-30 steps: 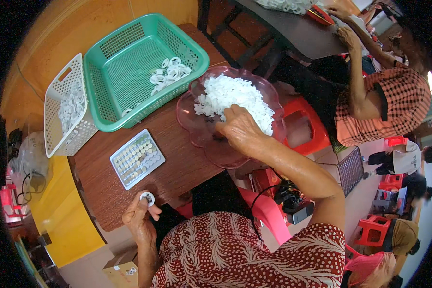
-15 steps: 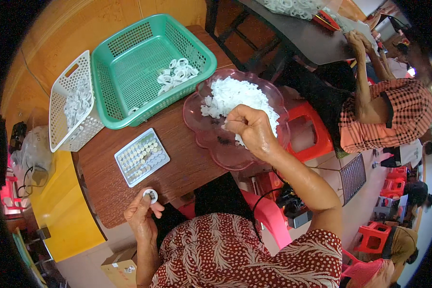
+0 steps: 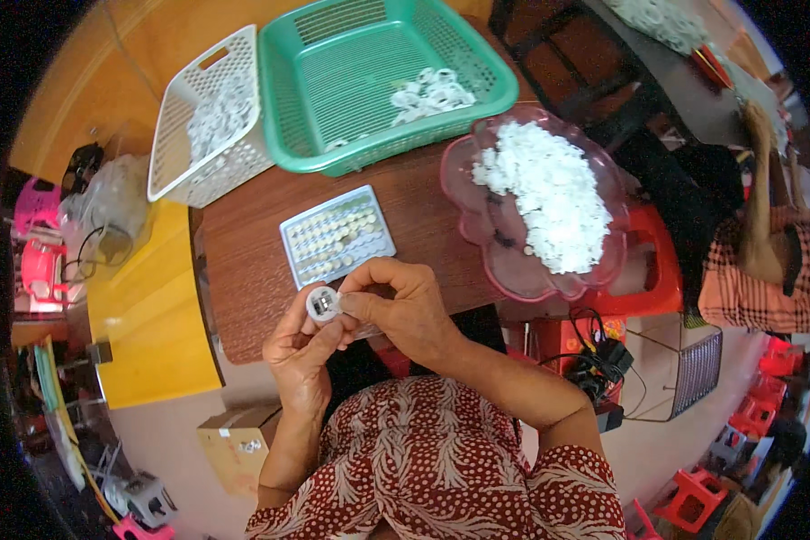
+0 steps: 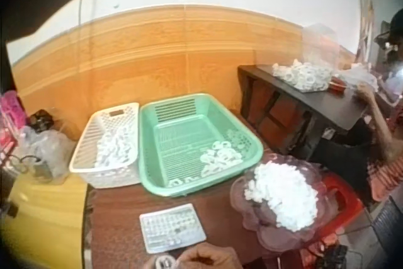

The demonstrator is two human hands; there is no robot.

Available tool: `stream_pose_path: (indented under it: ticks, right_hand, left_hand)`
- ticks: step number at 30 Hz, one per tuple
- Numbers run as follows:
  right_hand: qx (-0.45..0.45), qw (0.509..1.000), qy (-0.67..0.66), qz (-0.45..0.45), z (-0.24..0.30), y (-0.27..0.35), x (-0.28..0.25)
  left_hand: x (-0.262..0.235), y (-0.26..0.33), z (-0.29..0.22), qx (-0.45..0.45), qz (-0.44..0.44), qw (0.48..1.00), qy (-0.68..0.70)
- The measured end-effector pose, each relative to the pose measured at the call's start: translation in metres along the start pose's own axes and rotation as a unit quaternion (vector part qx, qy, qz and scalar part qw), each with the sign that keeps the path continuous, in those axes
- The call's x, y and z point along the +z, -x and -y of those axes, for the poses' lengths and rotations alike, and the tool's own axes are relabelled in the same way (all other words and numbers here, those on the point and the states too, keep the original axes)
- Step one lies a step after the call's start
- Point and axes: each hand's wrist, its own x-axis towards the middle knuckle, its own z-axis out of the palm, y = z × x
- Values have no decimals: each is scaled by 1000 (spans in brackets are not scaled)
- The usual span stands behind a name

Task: The person picks up a white plastic base, inserts a small metal battery from a tray, and snaps a white plastic cover onto the assembly before placing it into a pink flower-shaped bowl.

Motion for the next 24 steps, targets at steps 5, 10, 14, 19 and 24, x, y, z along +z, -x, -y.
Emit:
stream_pose_path:
  ticks: [5, 10, 14, 19, 24]
  right_hand:
    - [6, 998, -68, 0, -15, 0, 19]
    - [-27, 999, -16, -39, -31, 6, 21]
    - [-93, 986, 135, -39, -33, 7, 13]
    - [-43, 997, 60, -39, -22, 8, 13]
    - [-10, 999, 1, -36, -23, 6, 12]
  left_hand:
    - [-5, 2, 6, 9, -22, 999, 39]
    - [-11, 4, 10, 14, -34, 999, 0]
    - [-10, 5, 8, -4, -29, 1000, -3]
    - [-16, 5, 9, -43, 2, 999, 9]
    - [-15, 7, 9, -61, 15, 998, 13]
